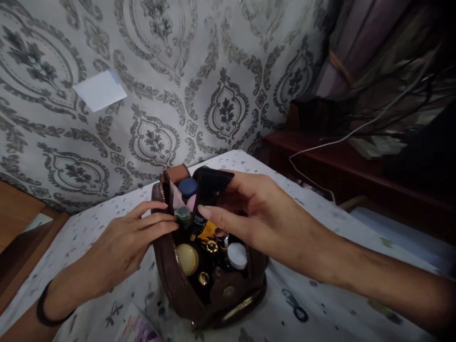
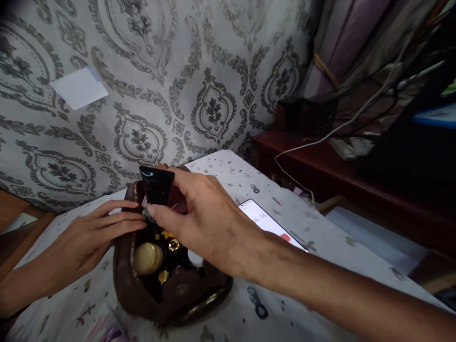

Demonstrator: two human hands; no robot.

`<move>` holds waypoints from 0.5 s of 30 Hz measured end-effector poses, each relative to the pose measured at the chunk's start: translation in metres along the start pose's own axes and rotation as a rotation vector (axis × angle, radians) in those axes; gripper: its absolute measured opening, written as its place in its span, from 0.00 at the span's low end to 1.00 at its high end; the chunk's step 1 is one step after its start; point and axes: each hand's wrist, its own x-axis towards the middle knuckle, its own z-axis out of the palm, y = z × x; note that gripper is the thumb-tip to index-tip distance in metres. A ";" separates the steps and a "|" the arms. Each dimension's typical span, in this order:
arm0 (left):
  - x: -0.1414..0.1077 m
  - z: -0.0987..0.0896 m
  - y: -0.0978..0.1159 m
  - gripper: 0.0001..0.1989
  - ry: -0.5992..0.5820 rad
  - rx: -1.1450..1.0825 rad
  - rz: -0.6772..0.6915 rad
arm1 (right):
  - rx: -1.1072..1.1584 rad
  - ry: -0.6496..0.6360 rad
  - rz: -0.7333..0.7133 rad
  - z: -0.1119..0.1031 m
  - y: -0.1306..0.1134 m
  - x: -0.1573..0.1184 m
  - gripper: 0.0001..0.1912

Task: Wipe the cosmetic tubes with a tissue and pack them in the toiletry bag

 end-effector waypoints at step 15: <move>-0.023 0.025 0.013 0.16 0.283 0.130 -0.296 | -0.122 -0.008 0.032 0.008 -0.001 0.010 0.06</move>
